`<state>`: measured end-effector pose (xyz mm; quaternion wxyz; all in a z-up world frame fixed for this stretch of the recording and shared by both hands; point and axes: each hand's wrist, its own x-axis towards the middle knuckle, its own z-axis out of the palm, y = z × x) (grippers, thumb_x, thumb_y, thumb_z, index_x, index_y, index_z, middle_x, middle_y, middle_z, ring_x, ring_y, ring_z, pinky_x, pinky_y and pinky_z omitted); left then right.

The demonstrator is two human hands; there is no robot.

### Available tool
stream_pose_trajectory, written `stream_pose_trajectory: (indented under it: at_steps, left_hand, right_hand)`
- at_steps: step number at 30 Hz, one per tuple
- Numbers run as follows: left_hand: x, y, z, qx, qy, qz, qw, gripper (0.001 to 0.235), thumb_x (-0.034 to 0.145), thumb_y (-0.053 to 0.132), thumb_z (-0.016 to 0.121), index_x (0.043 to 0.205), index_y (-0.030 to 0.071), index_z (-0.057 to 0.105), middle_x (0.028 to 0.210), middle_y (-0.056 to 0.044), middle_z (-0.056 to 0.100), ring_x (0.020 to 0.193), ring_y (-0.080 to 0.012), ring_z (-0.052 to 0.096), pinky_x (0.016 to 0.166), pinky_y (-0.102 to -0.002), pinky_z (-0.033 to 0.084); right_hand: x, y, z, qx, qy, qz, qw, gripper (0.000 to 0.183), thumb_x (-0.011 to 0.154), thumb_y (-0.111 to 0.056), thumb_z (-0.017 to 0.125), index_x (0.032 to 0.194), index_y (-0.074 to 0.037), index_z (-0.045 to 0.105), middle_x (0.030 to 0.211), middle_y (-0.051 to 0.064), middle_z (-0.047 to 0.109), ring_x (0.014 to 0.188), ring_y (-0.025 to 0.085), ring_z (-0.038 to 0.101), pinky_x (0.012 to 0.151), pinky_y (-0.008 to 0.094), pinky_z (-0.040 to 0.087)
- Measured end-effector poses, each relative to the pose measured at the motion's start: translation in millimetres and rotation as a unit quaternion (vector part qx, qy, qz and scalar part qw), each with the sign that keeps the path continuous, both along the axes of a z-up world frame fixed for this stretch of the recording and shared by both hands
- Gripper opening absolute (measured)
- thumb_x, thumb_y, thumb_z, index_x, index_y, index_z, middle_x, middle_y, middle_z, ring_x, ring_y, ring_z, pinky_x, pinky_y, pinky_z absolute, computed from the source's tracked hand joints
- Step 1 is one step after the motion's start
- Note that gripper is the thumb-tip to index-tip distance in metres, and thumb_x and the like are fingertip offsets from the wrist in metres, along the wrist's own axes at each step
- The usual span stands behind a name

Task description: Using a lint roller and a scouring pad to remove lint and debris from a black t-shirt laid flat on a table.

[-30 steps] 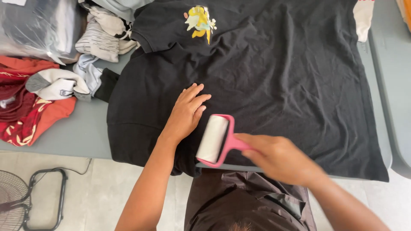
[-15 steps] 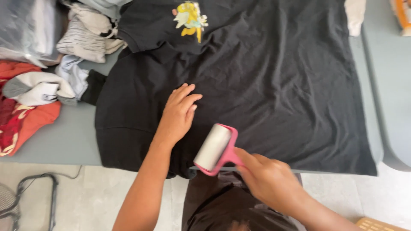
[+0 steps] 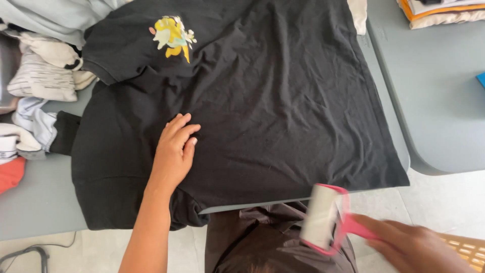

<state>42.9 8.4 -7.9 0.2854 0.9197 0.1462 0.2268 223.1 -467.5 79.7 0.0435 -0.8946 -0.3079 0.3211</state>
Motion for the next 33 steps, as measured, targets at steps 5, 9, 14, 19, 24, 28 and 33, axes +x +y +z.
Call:
stream_pose_trajectory:
  at_steps: [5,9,14,19,24,28,33]
  left_hand:
    - [25,-88,46,0.017,-0.034,-0.071,0.997,0.027,0.096,0.001,0.055,0.120,0.006,0.066,0.141,-0.015,0.055,0.133,-0.0372,0.051,0.114,-0.055,0.033]
    - [47,-174,48,0.013,-0.071,-0.246,0.967,0.023,0.094,0.007,0.064,0.113,-0.006,0.066,0.127,-0.025,0.061,0.117,-0.0425,0.057,0.107,-0.053,0.042]
    - [53,-209,21,0.062,-0.068,-0.248,0.964,0.045,0.089,0.008,0.079,0.126,-0.010,0.061,0.128,-0.021,0.061,0.114,-0.0364,0.057,0.108,-0.049,0.046]
    - [50,-210,17,0.082,-0.060,-0.236,0.967,0.045,0.088,0.012,0.080,0.128,-0.003,0.064,0.131,-0.017,0.062,0.119,-0.0325,0.058,0.111,-0.047,0.044]
    - [45,-213,19,0.076,-0.053,-0.228,0.969,0.038,0.094,0.009,0.069,0.129,-0.002,0.063,0.130,-0.019,0.062,0.120,-0.0341,0.057,0.111,-0.050,0.044]
    - [49,-215,22,0.057,-0.050,-0.213,0.974,0.040,0.092,0.016,0.072,0.127,0.002,0.061,0.130,-0.015,0.060,0.119,-0.0327,0.057,0.110,-0.050,0.043]
    - [78,-224,30,0.042,-0.080,-0.295,0.951,0.052,0.084,0.019,0.082,0.126,-0.005,0.061,0.129,-0.020,0.060,0.118,-0.0358,0.056,0.101,-0.050,0.042]
  right_hand:
    - [3,-27,11,0.034,-0.070,-0.173,0.982,0.070,0.082,-0.035,0.066,0.149,-0.051,0.052,0.124,-0.010,0.082,0.107,0.006,0.082,0.092,0.026,0.061]
    - [-15,21,-2,0.219,-0.097,-0.124,0.963,0.059,0.093,-0.020,0.055,0.152,-0.024,0.051,0.138,0.005,0.071,0.122,0.021,0.071,0.099,0.035,0.051]
    - [-16,70,-11,0.109,-0.106,-0.172,0.973,0.063,0.098,-0.026,0.049,0.158,-0.039,0.038,0.092,0.008,0.069,0.071,0.036,0.071,0.072,0.046,0.054]
    - [29,164,20,0.085,-0.085,-0.194,0.974,0.051,0.104,-0.019,0.034,0.150,-0.039,0.038,0.076,0.015,0.055,0.060,0.038,0.048,0.063,0.045,0.044]
    - [127,215,-18,0.252,-0.200,-0.068,0.944,0.023,0.105,-0.014,0.041,0.125,-0.007,0.049,0.070,0.025,0.056,0.065,0.052,0.052,0.059,0.056,0.037]
    - [72,159,45,0.322,-0.139,-0.159,0.923,0.042,0.105,-0.018,0.044,0.145,-0.015,0.054,0.083,0.014,0.054,0.071,0.027,0.048,0.074,0.037,0.041]
    - [-10,66,49,0.098,-0.121,-0.247,0.956,0.054,0.098,-0.027,0.049,0.151,-0.037,0.052,0.112,0.005,0.078,0.096,0.029,0.077,0.087,0.039,0.053]
